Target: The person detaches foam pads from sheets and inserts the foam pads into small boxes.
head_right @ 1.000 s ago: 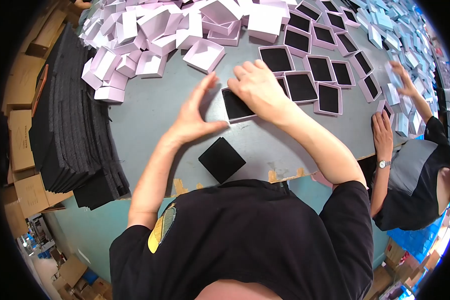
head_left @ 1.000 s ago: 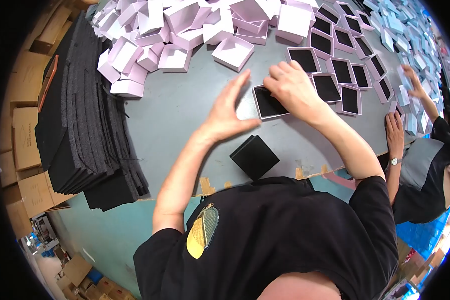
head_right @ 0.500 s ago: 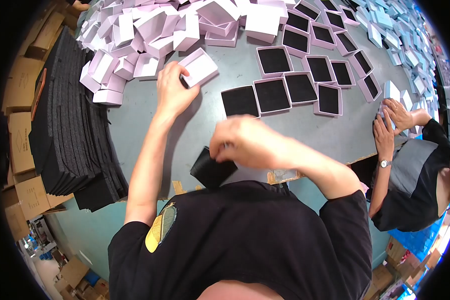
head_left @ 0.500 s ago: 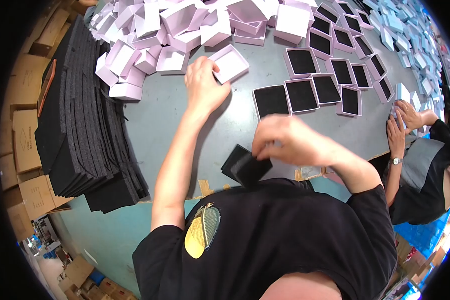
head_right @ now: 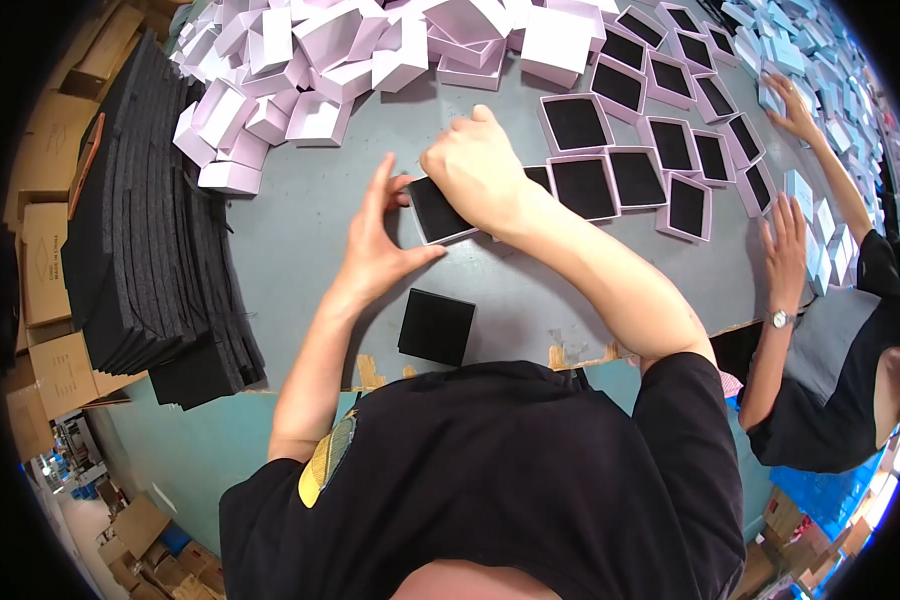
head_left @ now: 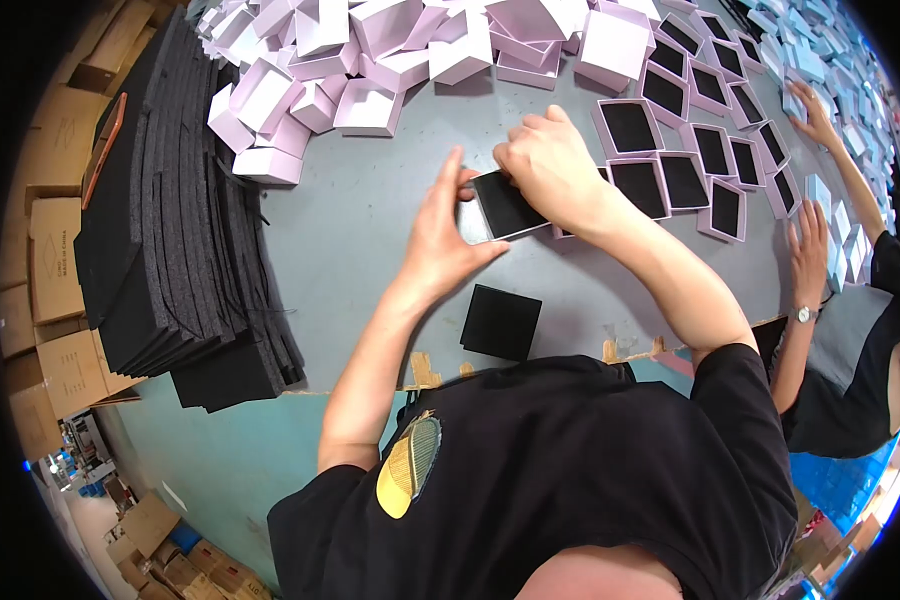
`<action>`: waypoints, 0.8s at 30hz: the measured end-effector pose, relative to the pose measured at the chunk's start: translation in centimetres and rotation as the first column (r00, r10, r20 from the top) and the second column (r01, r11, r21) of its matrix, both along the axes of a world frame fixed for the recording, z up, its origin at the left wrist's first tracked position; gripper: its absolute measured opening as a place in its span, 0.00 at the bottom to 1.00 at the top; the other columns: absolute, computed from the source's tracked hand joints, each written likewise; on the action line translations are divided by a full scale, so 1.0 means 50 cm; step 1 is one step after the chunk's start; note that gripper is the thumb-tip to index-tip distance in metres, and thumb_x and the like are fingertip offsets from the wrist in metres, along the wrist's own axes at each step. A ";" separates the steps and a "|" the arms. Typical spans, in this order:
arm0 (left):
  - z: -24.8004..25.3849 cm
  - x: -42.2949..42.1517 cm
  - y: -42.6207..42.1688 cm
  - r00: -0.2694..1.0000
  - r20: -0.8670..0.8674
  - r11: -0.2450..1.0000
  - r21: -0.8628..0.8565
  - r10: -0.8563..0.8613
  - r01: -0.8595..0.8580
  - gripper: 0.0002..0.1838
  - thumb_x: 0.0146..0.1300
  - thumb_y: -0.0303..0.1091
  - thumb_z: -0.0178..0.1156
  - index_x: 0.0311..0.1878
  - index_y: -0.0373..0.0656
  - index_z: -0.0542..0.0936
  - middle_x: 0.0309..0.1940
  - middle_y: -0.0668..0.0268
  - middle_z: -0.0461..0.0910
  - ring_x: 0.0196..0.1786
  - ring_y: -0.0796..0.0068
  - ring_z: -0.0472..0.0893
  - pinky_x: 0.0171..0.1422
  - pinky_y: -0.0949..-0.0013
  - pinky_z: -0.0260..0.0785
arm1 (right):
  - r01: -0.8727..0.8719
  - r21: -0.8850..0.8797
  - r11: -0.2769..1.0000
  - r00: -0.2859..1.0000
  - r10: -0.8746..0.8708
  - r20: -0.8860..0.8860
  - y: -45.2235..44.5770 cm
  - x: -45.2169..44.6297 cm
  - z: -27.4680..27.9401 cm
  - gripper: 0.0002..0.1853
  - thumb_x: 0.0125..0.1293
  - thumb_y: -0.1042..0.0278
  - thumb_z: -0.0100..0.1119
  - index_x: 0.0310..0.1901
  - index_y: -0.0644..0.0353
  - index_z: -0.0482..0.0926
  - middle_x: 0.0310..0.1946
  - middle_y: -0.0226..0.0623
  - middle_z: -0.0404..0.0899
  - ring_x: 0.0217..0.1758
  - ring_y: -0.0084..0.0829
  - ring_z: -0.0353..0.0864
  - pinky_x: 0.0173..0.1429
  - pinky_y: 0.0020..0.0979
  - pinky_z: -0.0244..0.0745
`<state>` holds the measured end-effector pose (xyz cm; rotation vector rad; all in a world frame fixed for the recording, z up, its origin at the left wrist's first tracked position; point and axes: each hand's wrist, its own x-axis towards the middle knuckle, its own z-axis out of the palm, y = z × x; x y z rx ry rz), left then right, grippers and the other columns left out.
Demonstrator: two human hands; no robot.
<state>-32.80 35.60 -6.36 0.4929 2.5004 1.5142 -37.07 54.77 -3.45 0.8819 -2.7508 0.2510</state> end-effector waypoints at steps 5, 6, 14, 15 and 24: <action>0.000 -0.076 -0.038 0.855 -0.507 0.950 -0.196 0.112 -0.241 0.35 0.55 0.45 0.74 0.66 0.45 0.77 0.70 0.51 0.69 0.66 0.45 0.72 0.74 0.48 0.62 | 0.246 0.207 0.947 0.963 -0.216 -0.160 0.071 0.016 -0.005 0.05 0.54 0.71 0.62 0.34 0.56 0.80 0.31 0.36 0.80 0.41 0.36 0.79 0.51 0.38 0.66; 0.001 -0.106 -0.062 0.791 -0.581 0.886 -0.244 0.192 -0.394 0.33 0.59 0.47 0.70 0.67 0.45 0.76 0.70 0.49 0.68 0.66 0.43 0.72 0.73 0.46 0.62 | 0.234 0.110 0.966 0.965 -0.218 -0.145 0.086 0.024 0.003 0.05 0.54 0.74 0.61 0.33 0.57 0.77 0.34 0.37 0.76 0.42 0.38 0.77 0.50 0.38 0.66; -0.024 -0.170 -0.112 0.828 -0.520 0.765 -0.439 0.212 -0.471 0.16 0.63 0.45 0.68 0.38 0.40 0.83 0.67 0.44 0.71 0.59 0.43 0.76 0.65 0.47 0.65 | -0.379 -0.385 0.842 0.763 0.519 0.385 -0.017 0.178 0.015 0.12 0.57 0.72 0.69 0.44 0.57 0.83 0.47 0.35 0.79 0.50 0.39 0.78 0.60 0.39 0.72; -0.026 -0.161 -0.119 0.833 -0.521 0.818 -0.388 0.187 -0.426 0.16 0.62 0.43 0.68 0.32 0.39 0.81 0.66 0.44 0.71 0.59 0.42 0.76 0.65 0.48 0.65 | -0.346 -0.424 0.837 0.760 0.515 0.397 -0.015 0.179 0.013 0.11 0.56 0.72 0.70 0.42 0.57 0.83 0.45 0.34 0.79 0.49 0.39 0.78 0.60 0.39 0.71; -0.027 0.007 -0.098 0.967 -0.250 0.999 0.018 0.052 -0.049 0.51 0.38 0.30 0.81 0.70 0.47 0.67 0.73 0.55 0.60 0.71 0.55 0.69 0.71 0.55 0.69 | 0.130 -0.782 0.609 0.725 0.480 0.494 0.046 0.096 0.084 0.07 0.54 0.76 0.74 0.35 0.60 0.87 0.34 0.32 0.84 0.40 0.30 0.82 0.44 0.33 0.76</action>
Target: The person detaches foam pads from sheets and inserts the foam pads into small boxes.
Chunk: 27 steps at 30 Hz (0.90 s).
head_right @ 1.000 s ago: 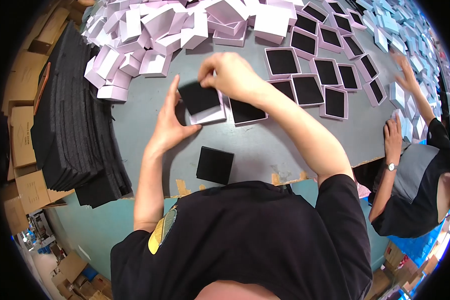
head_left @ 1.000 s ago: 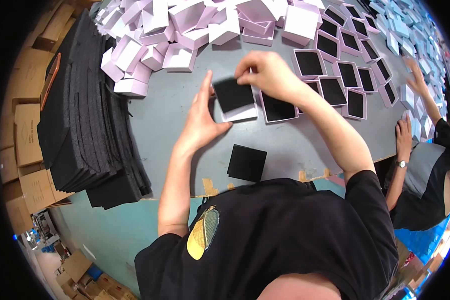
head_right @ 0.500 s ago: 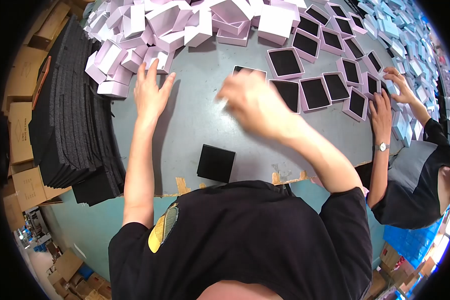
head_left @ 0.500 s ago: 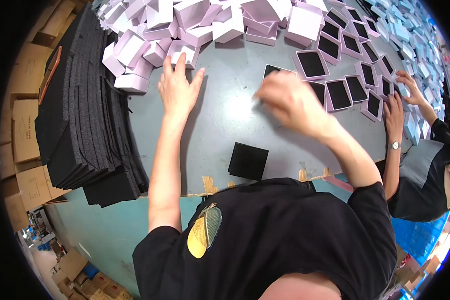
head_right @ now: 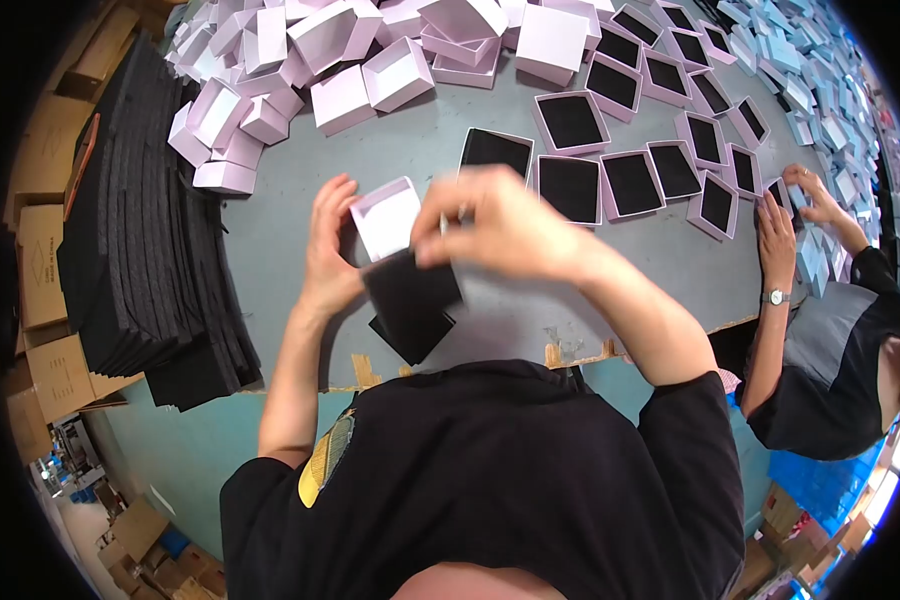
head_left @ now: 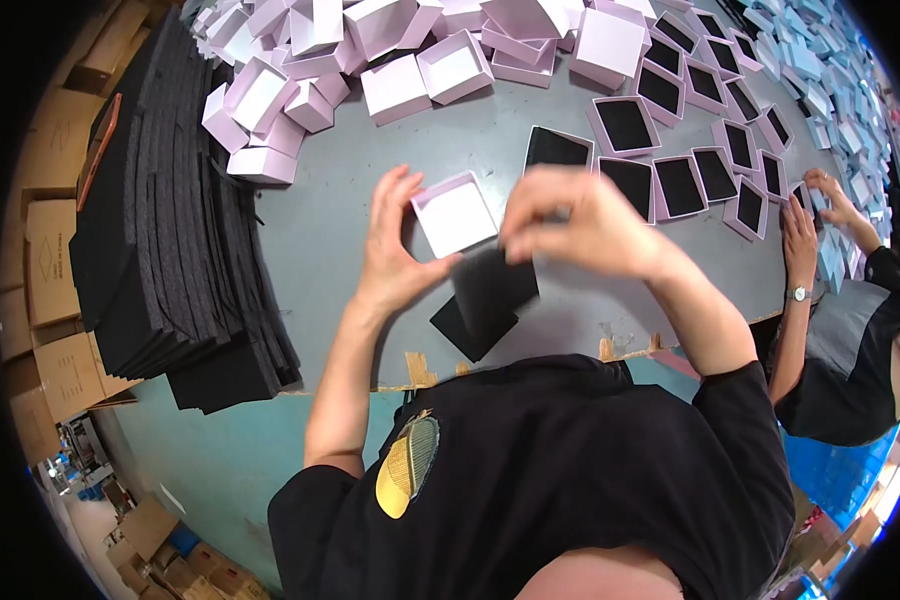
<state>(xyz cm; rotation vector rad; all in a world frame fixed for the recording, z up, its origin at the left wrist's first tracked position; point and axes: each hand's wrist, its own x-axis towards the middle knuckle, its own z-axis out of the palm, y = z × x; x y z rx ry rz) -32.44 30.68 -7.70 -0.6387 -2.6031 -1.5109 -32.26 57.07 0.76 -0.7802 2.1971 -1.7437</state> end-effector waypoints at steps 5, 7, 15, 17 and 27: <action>-0.002 0.017 0.046 0.985 0.164 0.990 0.138 -0.053 0.031 0.68 0.35 0.28 0.85 0.81 0.48 0.52 0.75 0.56 0.59 0.69 0.59 0.73 0.75 0.57 0.67 | 0.300 0.311 0.902 0.867 -0.122 -0.484 -0.028 -0.076 -0.061 0.05 0.56 0.69 0.72 0.34 0.57 0.87 0.35 0.30 0.84 0.42 0.35 0.80 0.50 0.37 0.72; 0.006 0.020 0.064 0.975 0.215 0.991 0.133 -0.062 0.033 0.70 0.37 0.30 0.86 0.82 0.47 0.49 0.75 0.56 0.60 0.70 0.59 0.72 0.77 0.57 0.65 | 0.286 0.534 0.795 0.840 0.060 -0.540 -0.032 -0.069 -0.072 0.03 0.54 0.67 0.69 0.29 0.54 0.86 0.30 0.29 0.81 0.42 0.35 0.78 0.52 0.38 0.68; 0.030 -0.081 0.065 0.982 -0.134 0.988 -0.098 -0.135 0.122 0.27 0.58 0.45 0.72 0.59 0.44 0.82 0.69 0.55 0.71 0.72 0.53 0.71 0.75 0.53 0.63 | 0.542 0.640 0.544 0.669 0.181 -0.721 -0.003 -0.033 -0.087 0.02 0.55 0.69 0.59 0.29 0.55 0.79 0.32 0.35 0.76 0.42 0.34 0.75 0.49 0.37 0.66; 0.026 -0.174 0.031 0.945 -0.325 0.933 -0.332 0.021 -0.135 0.25 0.59 0.40 0.70 0.60 0.44 0.81 0.71 0.53 0.70 0.71 0.50 0.71 0.75 0.53 0.63 | 0.547 0.586 0.598 0.696 0.064 -0.715 0.017 -0.026 -0.084 0.03 0.55 0.72 0.61 0.31 0.57 0.78 0.32 0.37 0.74 0.41 0.38 0.74 0.48 0.38 0.66; 0.110 -0.302 0.069 0.990 -0.097 0.627 -0.766 0.103 -0.140 0.40 0.43 0.37 0.80 0.61 0.36 0.73 0.57 0.45 0.74 0.54 0.43 0.83 0.55 0.52 0.79 | 0.081 0.445 0.892 0.942 0.078 -0.327 -0.084 0.143 -0.096 0.13 0.53 0.71 0.73 0.40 0.58 0.81 0.35 0.35 0.75 0.44 0.39 0.76 0.54 0.36 0.71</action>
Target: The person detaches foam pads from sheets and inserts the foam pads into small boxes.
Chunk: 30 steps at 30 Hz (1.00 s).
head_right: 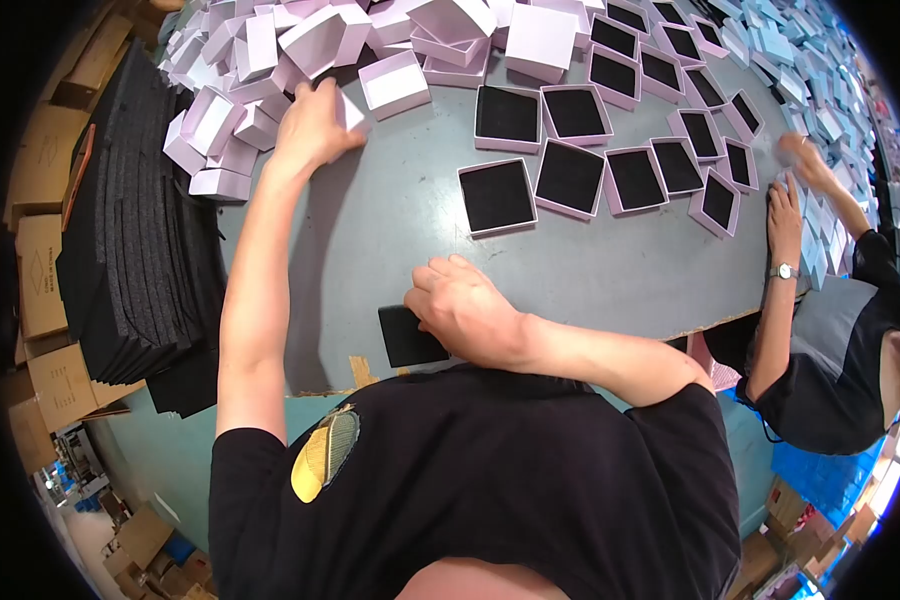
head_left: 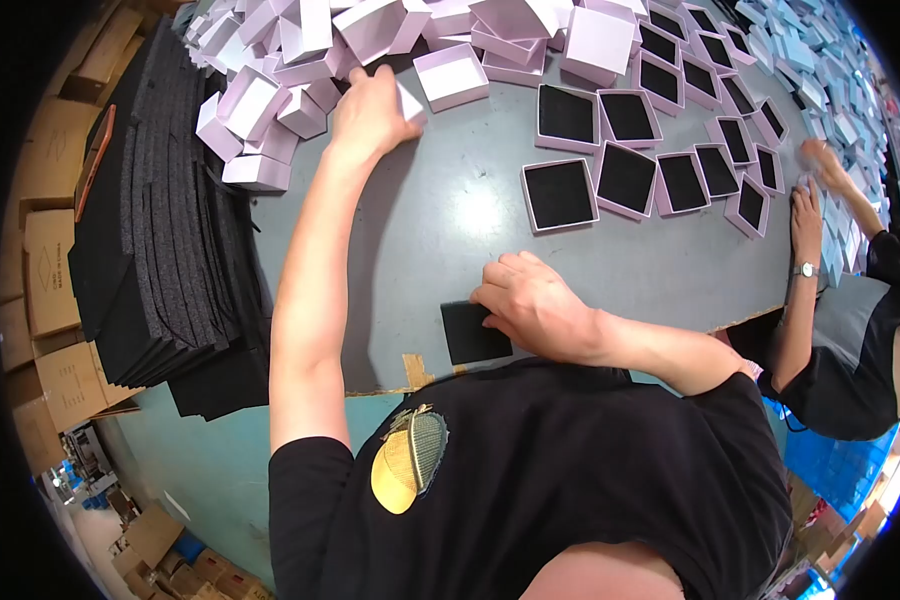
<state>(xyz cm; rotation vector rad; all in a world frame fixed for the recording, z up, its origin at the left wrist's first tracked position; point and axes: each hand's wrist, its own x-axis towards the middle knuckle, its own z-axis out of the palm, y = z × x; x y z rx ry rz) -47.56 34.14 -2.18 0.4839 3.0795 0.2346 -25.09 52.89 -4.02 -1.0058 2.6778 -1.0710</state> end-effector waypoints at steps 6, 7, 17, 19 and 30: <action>-0.012 0.153 -0.083 0.975 0.205 0.820 0.571 -0.088 -0.046 0.40 0.44 0.31 0.77 0.61 0.38 0.68 0.55 0.51 0.76 0.49 0.54 0.86 0.56 0.58 0.80 | 0.054 -0.322 0.945 0.971 0.025 0.237 0.065 -0.070 0.053 0.12 0.49 0.77 0.77 0.36 0.58 0.85 0.40 0.34 0.83 0.49 0.36 0.82 0.55 0.37 0.77; -0.023 0.181 -0.095 0.918 0.364 0.672 0.721 -0.161 -0.168 0.41 0.44 0.29 0.76 0.62 0.39 0.66 0.55 0.53 0.76 0.50 0.58 0.85 0.58 0.60 0.79 | 0.139 -0.354 0.925 0.956 -0.033 0.290 0.079 -0.091 0.075 0.10 0.50 0.78 0.76 0.35 0.61 0.86 0.39 0.33 0.84 0.49 0.33 0.82 0.55 0.35 0.77; -0.078 0.275 0.008 0.971 0.072 0.821 0.550 -0.227 0.152 0.43 0.33 0.36 0.84 0.58 0.38 0.76 0.64 0.56 0.70 0.69 0.52 0.69 0.72 0.54 0.65 | 0.119 0.352 0.929 0.870 0.073 -0.487 0.040 -0.209 0.031 0.05 0.51 0.67 0.62 0.24 0.57 0.84 0.33 0.33 0.76 0.44 0.34 0.74 0.51 0.35 0.67; -0.077 0.269 0.022 0.962 0.113 0.814 0.563 -0.249 0.144 0.44 0.33 0.36 0.84 0.59 0.38 0.76 0.64 0.56 0.71 0.68 0.51 0.70 0.72 0.54 0.65 | 0.125 0.391 0.912 0.856 0.100 -0.508 0.045 -0.200 0.022 0.05 0.51 0.67 0.61 0.26 0.57 0.83 0.33 0.34 0.75 0.44 0.33 0.74 0.50 0.35 0.67; -0.128 0.049 0.008 0.938 -0.344 0.930 0.331 -0.039 0.160 0.28 0.60 0.43 0.71 0.61 0.40 0.78 0.69 0.51 0.69 0.50 0.59 0.82 0.52 0.59 0.76 | -0.058 -0.047 0.997 0.941 0.038 -0.336 -0.024 -0.056 0.012 0.07 0.57 0.69 0.60 0.37 0.56 0.76 0.37 0.37 0.74 0.41 0.39 0.76 0.48 0.38 0.72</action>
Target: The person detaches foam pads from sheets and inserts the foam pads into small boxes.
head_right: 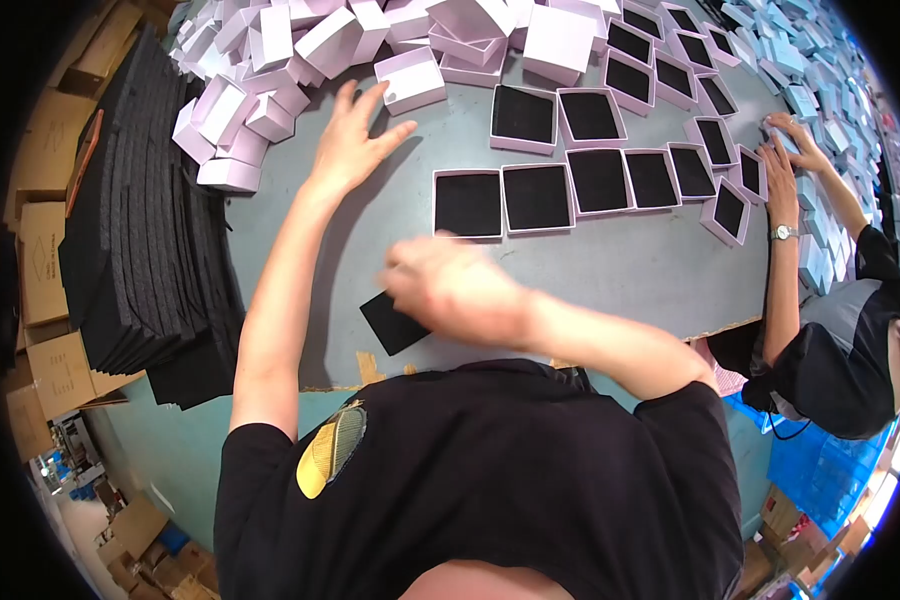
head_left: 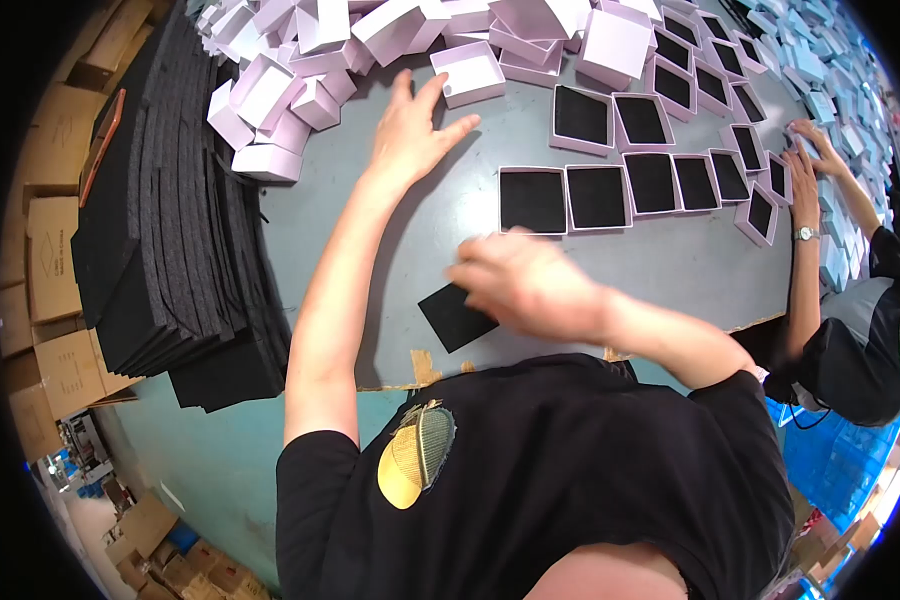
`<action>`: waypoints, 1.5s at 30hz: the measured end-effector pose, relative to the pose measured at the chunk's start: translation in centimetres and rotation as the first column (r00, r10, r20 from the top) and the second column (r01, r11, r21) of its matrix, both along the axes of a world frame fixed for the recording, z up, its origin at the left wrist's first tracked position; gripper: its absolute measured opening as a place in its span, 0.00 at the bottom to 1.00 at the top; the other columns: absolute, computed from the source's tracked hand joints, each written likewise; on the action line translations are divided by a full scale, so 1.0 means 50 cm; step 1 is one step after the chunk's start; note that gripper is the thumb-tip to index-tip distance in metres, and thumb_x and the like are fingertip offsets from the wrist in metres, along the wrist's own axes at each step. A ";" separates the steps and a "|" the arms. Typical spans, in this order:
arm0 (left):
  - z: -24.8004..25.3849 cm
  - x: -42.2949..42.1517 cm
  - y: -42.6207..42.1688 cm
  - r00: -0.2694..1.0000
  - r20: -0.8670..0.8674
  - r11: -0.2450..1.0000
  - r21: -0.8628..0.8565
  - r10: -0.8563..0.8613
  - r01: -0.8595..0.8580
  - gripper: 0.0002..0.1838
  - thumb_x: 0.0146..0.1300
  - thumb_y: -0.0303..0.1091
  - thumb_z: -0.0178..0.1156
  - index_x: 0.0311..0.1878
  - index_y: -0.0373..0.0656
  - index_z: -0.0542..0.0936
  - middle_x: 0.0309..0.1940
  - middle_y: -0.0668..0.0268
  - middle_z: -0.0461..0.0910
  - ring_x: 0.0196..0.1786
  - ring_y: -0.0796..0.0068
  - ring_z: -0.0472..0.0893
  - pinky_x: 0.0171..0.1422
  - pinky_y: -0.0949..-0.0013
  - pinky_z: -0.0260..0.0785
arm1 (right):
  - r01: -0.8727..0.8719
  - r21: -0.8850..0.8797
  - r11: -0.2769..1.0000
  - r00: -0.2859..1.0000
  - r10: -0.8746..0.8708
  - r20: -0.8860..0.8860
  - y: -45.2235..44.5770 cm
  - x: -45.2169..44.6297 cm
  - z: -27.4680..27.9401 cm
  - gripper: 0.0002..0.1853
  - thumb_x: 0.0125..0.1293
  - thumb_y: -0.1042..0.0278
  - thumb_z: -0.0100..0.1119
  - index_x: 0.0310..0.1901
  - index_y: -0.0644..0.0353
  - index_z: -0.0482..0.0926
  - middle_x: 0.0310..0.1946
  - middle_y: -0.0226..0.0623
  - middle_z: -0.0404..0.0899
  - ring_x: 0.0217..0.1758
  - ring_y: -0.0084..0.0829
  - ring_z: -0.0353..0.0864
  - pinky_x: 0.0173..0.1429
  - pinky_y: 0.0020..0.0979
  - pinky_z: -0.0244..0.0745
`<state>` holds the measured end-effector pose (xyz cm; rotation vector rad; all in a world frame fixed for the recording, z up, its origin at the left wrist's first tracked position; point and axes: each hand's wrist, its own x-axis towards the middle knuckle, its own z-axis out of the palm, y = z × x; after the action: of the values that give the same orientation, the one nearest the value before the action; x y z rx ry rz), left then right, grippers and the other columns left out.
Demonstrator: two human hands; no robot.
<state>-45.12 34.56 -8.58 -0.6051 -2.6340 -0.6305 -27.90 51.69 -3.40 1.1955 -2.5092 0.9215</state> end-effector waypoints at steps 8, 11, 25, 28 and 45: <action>0.018 0.046 -0.092 0.981 0.143 0.986 -0.083 -0.131 0.144 0.15 0.49 0.36 0.75 0.31 0.39 0.79 0.70 0.45 0.70 0.68 0.45 0.73 0.67 0.53 0.69 | 0.018 -0.140 0.990 0.844 0.060 0.533 0.009 0.003 -0.013 0.11 0.56 0.76 0.71 0.42 0.60 0.83 0.38 0.35 0.81 0.45 0.37 0.83 0.51 0.37 0.78; 0.033 0.130 -0.150 0.927 0.218 0.946 0.184 -0.305 0.268 0.17 0.42 0.30 0.76 0.31 0.40 0.77 0.67 0.51 0.72 0.62 0.48 0.76 0.66 0.55 0.70 | 0.173 -0.364 0.915 0.840 0.056 0.540 0.051 -0.036 0.042 0.08 0.58 0.75 0.71 0.39 0.62 0.85 0.36 0.34 0.83 0.42 0.30 0.84 0.47 0.32 0.79; 0.021 0.291 -0.054 0.896 0.414 0.900 0.434 -0.163 -0.037 0.65 0.35 0.25 0.84 0.80 0.44 0.56 0.63 0.57 0.75 0.69 0.58 0.73 0.76 0.59 0.65 | 0.210 0.196 0.958 0.967 -0.173 -0.188 -0.011 -0.117 -0.004 0.10 0.57 0.64 0.58 0.38 0.55 0.84 0.38 0.35 0.74 0.45 0.36 0.74 0.50 0.38 0.65; -0.038 0.285 -0.010 0.901 0.332 0.835 0.547 -0.278 0.056 0.55 0.47 0.26 0.78 0.78 0.40 0.58 0.71 0.51 0.68 0.72 0.54 0.71 0.77 0.57 0.63 | 0.141 0.149 0.979 0.985 -0.123 -0.119 0.004 -0.073 0.026 0.23 0.57 0.62 0.68 0.55 0.55 0.78 0.60 0.41 0.75 0.67 0.40 0.72 0.71 0.54 0.61; 0.473 0.294 -0.576 0.826 -0.375 0.874 -0.076 0.420 -0.479 0.29 0.75 0.54 0.51 0.76 0.58 0.68 0.79 0.54 0.59 0.81 0.50 0.55 0.83 0.41 0.39 | -0.295 -0.367 0.882 0.907 0.138 -0.397 -0.309 -0.099 0.214 0.33 0.51 0.72 0.72 0.62 0.60 0.76 0.65 0.46 0.73 0.67 0.48 0.73 0.69 0.49 0.68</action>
<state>-30.43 5.78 15.04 -0.0981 -2.3719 -0.1377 -32.85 36.25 7.28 1.3684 -1.7946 1.1063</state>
